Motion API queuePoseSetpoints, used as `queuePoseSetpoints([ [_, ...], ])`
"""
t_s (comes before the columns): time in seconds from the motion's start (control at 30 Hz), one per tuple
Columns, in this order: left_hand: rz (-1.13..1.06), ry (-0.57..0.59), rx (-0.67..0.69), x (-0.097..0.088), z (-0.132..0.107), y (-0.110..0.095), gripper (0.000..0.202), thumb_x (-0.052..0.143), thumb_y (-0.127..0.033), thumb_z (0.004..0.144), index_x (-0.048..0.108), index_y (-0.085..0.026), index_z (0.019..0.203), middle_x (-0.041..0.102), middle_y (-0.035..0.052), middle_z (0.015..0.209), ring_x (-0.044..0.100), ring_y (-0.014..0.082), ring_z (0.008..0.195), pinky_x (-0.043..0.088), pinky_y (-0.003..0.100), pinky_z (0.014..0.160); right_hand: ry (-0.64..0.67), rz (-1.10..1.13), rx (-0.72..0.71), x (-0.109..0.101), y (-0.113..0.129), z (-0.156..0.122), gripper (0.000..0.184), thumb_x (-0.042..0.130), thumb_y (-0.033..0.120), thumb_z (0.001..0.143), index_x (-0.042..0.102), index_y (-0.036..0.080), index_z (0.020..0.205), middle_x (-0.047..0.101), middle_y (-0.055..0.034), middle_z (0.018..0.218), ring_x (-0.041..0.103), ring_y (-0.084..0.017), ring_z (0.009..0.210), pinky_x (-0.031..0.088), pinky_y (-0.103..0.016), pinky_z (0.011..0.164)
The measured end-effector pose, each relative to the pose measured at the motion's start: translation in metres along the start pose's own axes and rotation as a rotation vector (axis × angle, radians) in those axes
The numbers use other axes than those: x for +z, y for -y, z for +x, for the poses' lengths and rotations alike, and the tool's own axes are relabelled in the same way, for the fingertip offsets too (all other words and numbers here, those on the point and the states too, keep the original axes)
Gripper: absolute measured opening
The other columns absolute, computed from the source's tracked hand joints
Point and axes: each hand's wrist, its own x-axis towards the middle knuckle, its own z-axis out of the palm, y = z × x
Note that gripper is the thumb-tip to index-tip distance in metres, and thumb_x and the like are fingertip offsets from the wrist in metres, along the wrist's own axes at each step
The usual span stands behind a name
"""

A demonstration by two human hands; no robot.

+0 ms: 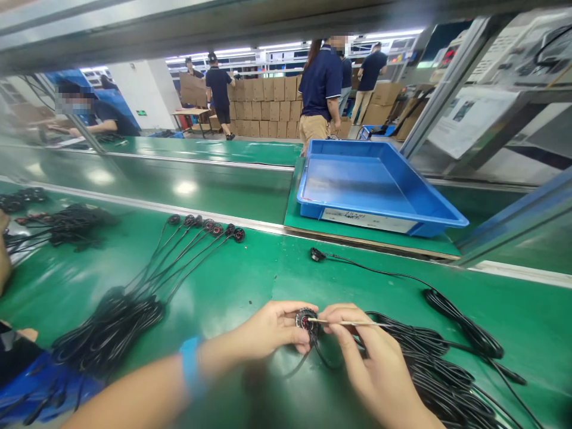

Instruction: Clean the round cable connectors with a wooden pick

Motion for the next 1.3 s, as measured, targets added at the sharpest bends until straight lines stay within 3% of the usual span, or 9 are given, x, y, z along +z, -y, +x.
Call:
queuePoseSetpoints([
  [0.2,0.009,0.047,0.004,0.001,-0.001,-0.002,0.053,0.078,-0.023,0.075,0.062,-0.017,0.126,0.064,0.0009,0.080,0.057,0.0117,0.070,0.046,0.027,0.074,0.114,0.021,-0.068,0.005,-0.001,0.006,0.020,0.042,0.008,0.095,0.054,0.022,0.103,0.064,-0.0047,0.095,0.065,-0.014,0.091,0.054,-0.025,0.076],
  [0.43,0.069,0.062,-0.002,0.003,-0.001,-0.001,0.040,0.077,-0.027,0.077,0.068,-0.014,0.114,0.063,0.0027,0.084,0.055,0.0119,0.071,0.045,0.027,0.075,0.259,0.011,-0.061,0.005,-0.003,0.006,0.022,0.039,0.009,0.096,0.055,0.022,0.102,0.065,-0.0045,0.095,0.065,-0.015,0.088,0.055,-0.028,0.076],
  [0.63,0.030,0.009,-0.012,0.000,0.000,0.002,0.057,0.080,-0.030,0.074,0.062,-0.014,0.126,0.065,0.0022,0.078,0.061,0.0133,0.069,0.048,0.029,0.076,-0.047,0.004,0.039,-0.006,-0.001,0.004,0.013,0.050,0.015,0.094,0.058,0.022,0.101,0.065,-0.0040,0.097,0.065,-0.016,0.093,0.055,-0.027,0.078],
  [0.7,0.030,0.004,-0.017,-0.001,0.000,0.001,0.058,0.080,-0.031,0.074,0.062,-0.014,0.125,0.065,0.0026,0.077,0.062,0.0136,0.069,0.049,0.029,0.075,-0.051,0.001,0.024,-0.005,-0.002,0.004,0.014,0.050,0.013,0.094,0.057,0.022,0.102,0.065,-0.0040,0.096,0.065,-0.016,0.093,0.055,-0.027,0.079],
  [1.03,0.038,0.061,-0.007,0.000,-0.001,-0.003,0.049,0.080,-0.026,0.075,0.066,-0.014,0.120,0.066,0.0038,0.085,0.058,0.0119,0.072,0.046,0.026,0.075,0.179,-0.040,-0.117,0.008,-0.005,0.002,0.027,0.040,0.007,0.094,0.056,0.023,0.109,0.066,-0.0054,0.101,0.065,-0.016,0.094,0.056,-0.030,0.078],
  [1.1,0.020,0.036,-0.015,0.000,-0.001,-0.003,0.051,0.082,-0.024,0.072,0.066,-0.014,0.120,0.067,0.0047,0.088,0.059,0.0124,0.073,0.047,0.026,0.075,0.155,-0.042,-0.134,0.005,-0.001,0.003,0.027,0.042,0.007,0.094,0.056,0.023,0.110,0.067,-0.0054,0.100,0.066,-0.016,0.093,0.057,-0.030,0.078],
  [1.3,-0.061,-0.035,-0.045,0.000,0.001,-0.001,0.060,0.087,-0.014,0.061,0.068,-0.016,0.118,0.072,0.0062,0.096,0.065,0.0141,0.078,0.051,0.027,0.078,-0.111,0.025,-0.086,0.002,0.011,0.001,0.017,0.057,0.009,0.088,0.060,0.022,0.098,0.067,-0.0026,0.088,0.067,-0.016,0.084,0.056,-0.028,0.074],
])
